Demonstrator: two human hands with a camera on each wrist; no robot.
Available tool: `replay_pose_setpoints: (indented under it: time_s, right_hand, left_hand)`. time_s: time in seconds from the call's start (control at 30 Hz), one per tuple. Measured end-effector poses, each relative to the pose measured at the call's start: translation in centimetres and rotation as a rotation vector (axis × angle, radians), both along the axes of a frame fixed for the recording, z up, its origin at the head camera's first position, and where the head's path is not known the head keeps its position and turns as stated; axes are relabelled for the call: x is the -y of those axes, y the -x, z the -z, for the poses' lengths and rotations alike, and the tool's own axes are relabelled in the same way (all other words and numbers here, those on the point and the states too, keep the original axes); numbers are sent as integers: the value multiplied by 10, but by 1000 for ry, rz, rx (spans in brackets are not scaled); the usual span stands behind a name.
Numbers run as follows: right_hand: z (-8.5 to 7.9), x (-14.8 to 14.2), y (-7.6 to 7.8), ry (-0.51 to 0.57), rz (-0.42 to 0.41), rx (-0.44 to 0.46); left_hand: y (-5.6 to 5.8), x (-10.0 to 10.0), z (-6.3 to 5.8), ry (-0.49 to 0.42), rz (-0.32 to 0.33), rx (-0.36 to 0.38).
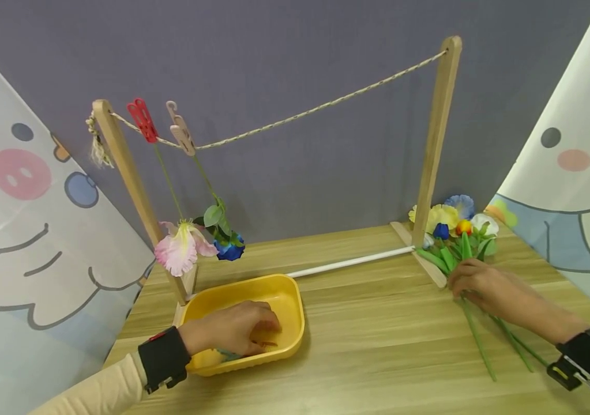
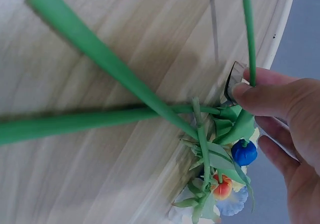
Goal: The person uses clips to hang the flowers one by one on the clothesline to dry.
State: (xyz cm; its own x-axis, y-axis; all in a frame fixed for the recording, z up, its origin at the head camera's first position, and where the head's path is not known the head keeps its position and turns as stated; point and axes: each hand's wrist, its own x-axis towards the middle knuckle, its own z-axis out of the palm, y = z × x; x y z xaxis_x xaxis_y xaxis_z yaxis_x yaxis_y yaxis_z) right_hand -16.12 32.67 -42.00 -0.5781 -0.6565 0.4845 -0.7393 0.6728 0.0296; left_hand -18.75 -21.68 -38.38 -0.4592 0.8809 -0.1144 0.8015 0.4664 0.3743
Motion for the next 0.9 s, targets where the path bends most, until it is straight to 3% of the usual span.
replay_pose_setpoints:
  time_s: [0.27,0.5,0.9]
  right_hand:
    - [-3,2,1,-34,27,-70]
    - [-10,11,4,-9,-37,-140]
    - [-29,34,3,26,-60,-201]
  left_hand:
    - [-6,-9,-2,44,48,-61]
    - [-8,-13,1,4,111,-129]
    - [-8,-14,4,65,9,-195]
